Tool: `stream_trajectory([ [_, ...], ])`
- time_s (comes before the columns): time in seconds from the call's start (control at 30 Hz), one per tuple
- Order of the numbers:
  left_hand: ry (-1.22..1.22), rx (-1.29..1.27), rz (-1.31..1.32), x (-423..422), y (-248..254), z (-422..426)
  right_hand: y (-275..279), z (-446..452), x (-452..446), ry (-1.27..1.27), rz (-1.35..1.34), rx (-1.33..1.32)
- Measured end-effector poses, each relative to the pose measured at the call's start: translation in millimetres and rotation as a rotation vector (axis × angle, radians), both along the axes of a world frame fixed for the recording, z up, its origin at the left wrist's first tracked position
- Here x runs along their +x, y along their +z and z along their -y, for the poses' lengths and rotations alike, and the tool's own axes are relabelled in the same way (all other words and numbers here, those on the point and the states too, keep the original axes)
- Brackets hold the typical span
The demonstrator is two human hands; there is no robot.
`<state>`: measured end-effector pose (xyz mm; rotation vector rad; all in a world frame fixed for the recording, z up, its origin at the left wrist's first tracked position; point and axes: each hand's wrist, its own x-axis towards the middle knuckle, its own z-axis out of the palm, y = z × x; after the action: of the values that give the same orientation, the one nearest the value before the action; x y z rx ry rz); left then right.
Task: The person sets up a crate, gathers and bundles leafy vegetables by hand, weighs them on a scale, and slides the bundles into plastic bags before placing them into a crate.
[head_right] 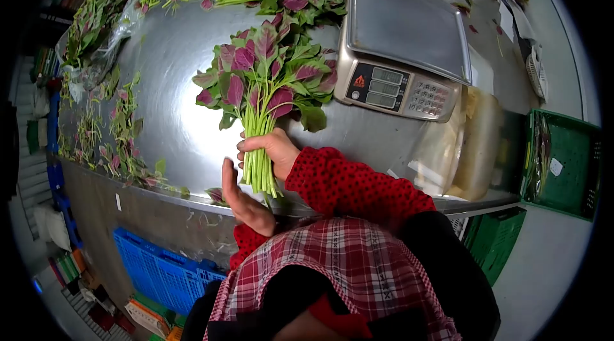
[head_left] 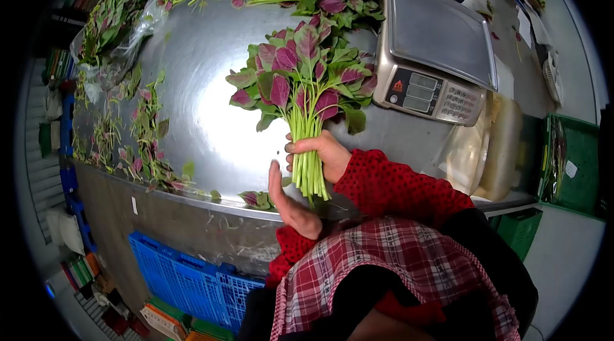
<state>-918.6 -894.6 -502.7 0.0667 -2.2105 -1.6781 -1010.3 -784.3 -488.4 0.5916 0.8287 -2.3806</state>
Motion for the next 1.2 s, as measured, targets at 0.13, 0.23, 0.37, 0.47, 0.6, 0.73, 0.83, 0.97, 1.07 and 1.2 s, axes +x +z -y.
stream_trajectory([
  [0.13, 0.015, 0.014, -0.169, -3.9, -12.2, -7.8, 12.6, -0.9, -14.2, -0.064, 0.012, -0.108],
  [0.23, 0.019, 0.146, -0.209, -21.8, 2.5, -13.4, 6.8, 6.9, 3.7, -0.028, -0.013, -0.068],
  [0.37, -0.053, -0.004, -0.232, 5.0, 4.4, 3.7, 13.2, -8.5, -1.6, 0.019, 0.056, -0.151],
  [0.47, -0.127, -0.139, -0.192, 27.1, -4.5, 0.1, 19.9, -13.4, -20.2, -0.050, -0.003, -0.244],
  [0.6, 0.012, -0.186, -0.328, -9.1, 14.6, -3.5, 16.9, 3.2, 2.0, 0.000, 0.027, -0.154],
  [0.73, 0.038, 0.014, -0.318, -22.4, 23.5, 0.4, 17.2, 13.7, 28.8, 0.063, 0.059, -0.161],
  [0.83, -0.097, -0.171, -0.333, -24.9, 34.9, 2.7, 22.8, 10.0, 29.7, 0.070, -0.005, -0.103],
  [0.97, -0.045, -0.192, -0.445, 1.5, 28.3, 4.0, 47.9, -26.2, 16.6, 0.167, -0.203, 0.188],
  [1.07, -0.300, -0.241, -0.313, 17.8, 27.5, 18.9, 13.4, -45.6, 43.5, 0.339, -0.132, 0.352],
  [1.2, -0.428, -0.245, -0.254, 17.8, 32.9, 19.4, 3.0, -87.2, 64.7, 0.832, -0.111, 0.425],
])
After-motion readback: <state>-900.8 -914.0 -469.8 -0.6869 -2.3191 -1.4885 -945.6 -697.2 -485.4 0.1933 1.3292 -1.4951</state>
